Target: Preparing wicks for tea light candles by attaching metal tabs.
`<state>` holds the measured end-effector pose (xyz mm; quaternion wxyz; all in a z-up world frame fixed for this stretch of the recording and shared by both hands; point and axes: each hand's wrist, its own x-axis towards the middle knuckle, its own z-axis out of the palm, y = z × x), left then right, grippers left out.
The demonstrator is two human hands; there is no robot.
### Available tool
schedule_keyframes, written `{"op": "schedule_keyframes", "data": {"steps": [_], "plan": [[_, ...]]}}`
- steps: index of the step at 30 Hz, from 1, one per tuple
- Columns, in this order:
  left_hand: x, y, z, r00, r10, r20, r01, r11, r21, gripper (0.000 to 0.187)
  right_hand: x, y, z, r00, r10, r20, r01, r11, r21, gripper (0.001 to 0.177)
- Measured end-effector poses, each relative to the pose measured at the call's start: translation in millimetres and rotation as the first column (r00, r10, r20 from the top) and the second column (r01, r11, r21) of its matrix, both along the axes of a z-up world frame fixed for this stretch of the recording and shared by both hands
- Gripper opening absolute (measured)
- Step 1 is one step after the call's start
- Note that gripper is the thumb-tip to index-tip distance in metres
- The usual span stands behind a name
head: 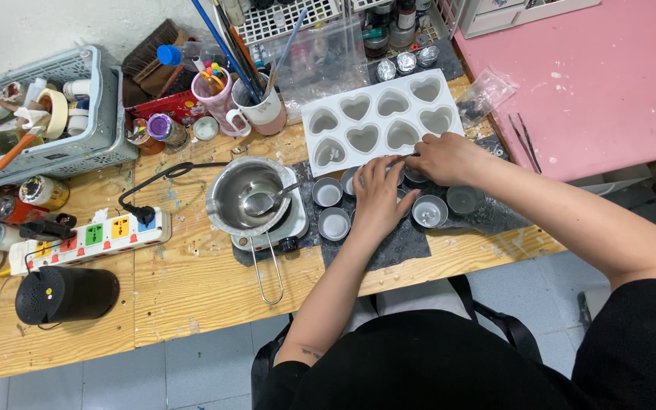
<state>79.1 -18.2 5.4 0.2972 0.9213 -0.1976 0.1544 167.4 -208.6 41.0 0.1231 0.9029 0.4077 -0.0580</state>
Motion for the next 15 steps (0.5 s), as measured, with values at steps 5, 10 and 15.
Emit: {"op": "schedule_keyframes", "data": {"steps": [5, 10, 15], "plan": [[0, 0, 1, 1.0, -0.001, 0.011, 0.001, 1.0, -0.011, 0.065, -4, -3, 29, 1.0, -0.011, -0.022, 0.014, 0.992, 0.128, 0.027], [-1, 0, 1, 1.0, -0.002, 0.018, 0.002, 1.0, -0.01, 0.06, -4, -20, 54, 0.998, -0.046, -0.03, 0.053, 0.955, 0.291, 0.025], [-4, -3, 2, 0.999, -0.027, 0.022, 0.026, 0.997, 0.072, 0.046, -24, -46, 74, 0.964, -0.257, -0.074, 0.263, 0.865, 0.428, 0.026]]}}
